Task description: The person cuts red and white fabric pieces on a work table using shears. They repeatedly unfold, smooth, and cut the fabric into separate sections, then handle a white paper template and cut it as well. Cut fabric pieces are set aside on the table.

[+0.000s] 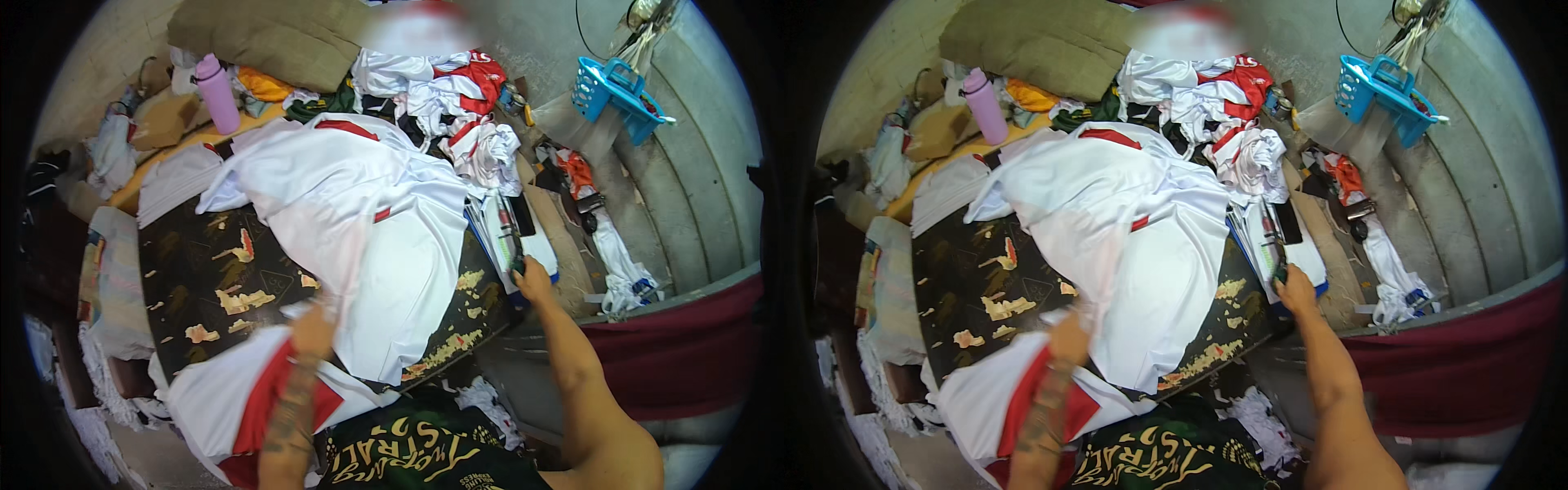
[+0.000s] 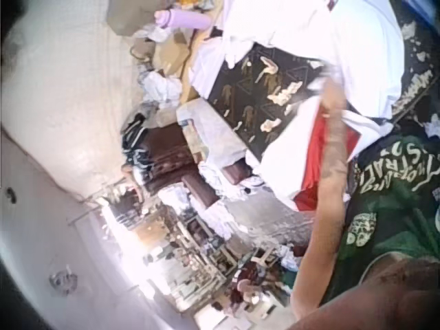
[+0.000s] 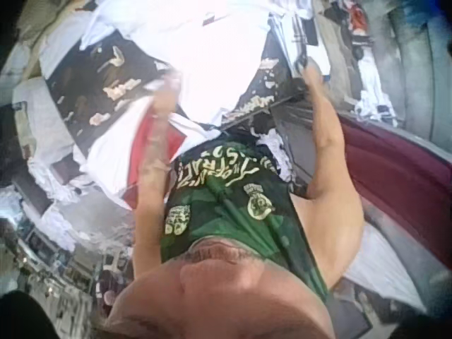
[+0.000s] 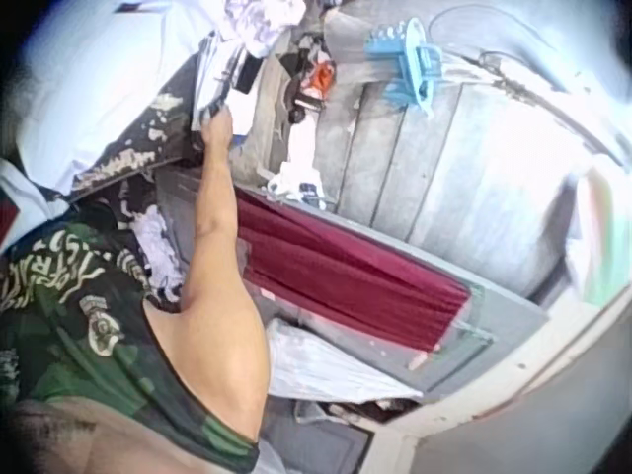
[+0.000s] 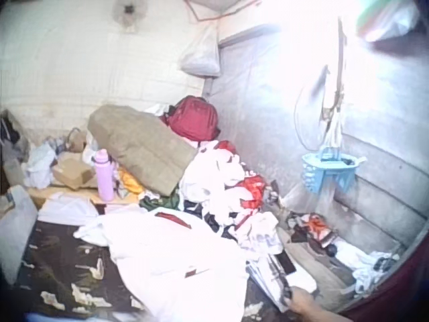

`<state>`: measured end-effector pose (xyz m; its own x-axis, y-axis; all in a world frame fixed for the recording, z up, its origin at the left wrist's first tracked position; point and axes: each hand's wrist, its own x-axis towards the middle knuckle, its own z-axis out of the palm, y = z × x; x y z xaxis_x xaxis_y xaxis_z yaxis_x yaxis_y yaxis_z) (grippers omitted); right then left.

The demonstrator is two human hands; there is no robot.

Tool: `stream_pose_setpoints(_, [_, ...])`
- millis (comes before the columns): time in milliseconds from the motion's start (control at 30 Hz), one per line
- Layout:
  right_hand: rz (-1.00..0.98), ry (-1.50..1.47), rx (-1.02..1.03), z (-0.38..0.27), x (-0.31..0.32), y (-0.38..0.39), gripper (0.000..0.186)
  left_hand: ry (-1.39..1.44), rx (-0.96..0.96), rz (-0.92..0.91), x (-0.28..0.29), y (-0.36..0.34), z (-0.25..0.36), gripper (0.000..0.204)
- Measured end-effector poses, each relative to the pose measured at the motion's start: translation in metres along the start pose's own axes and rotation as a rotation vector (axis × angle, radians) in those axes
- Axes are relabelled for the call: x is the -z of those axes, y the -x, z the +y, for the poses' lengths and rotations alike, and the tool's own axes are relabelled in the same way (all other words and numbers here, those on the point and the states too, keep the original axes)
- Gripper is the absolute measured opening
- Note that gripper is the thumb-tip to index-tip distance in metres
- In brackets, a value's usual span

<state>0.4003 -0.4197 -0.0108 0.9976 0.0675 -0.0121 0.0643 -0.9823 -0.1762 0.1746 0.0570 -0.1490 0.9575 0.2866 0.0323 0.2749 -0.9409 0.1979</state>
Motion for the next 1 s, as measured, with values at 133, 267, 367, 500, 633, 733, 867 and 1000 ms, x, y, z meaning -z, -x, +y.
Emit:
stream_pose_setpoints(133, [-0.016, -0.086, 0.022, 0.062, -0.022, -0.004, 0.049, 0.376, -0.542, -0.275, 0.032, 0.159, 0.082, 0.016])
stream_pose_setpoints(267, [0.148, -0.284, 0.026, 0.027, -0.013, 0.022, 0.06, 0.266, 0.404, -0.029, 0.093, 0.228, -0.047, 0.022])
stream_pose_setpoints(367, [-0.15, -0.715, 0.301, -0.076, -0.029, 0.069, 0.102, 0.032, 0.498, 0.043, 0.068, 0.183, -0.052, 0.023])
stream_pose_setpoints(500, [-0.743, -0.405, 0.926, -0.22, -0.085, 0.107, 0.079, 0.14, 0.059, -0.271, 0.037, 0.109, 0.072, 0.025])
stream_pose_setpoints(633, [0.108, -0.072, 0.99, -0.25, -0.005, -0.051, 0.053, 0.784, 0.247, 0.018, 0.133, 0.107, 0.073, 0.024])
stream_pose_setpoints(733, [0.26, -0.224, 0.526, -0.273, 0.134, -0.206, 0.092, 0.33, 0.177, -0.116, 0.223, 0.116, 0.04, 0.02])
stream_pose_setpoints(867, [0.31, -0.728, 0.716, -0.337, 0.201, -0.149, 0.07, 0.275, 0.195, 0.392, 0.31, 0.089, 0.017, 0.008])
stream_pose_setpoints(1000, [-0.487, -0.707, 1.243, -0.41, 0.07, 0.131, 0.043, 0.366, 0.625, 0.836, 0.362, 0.107, -0.06, 0.013])
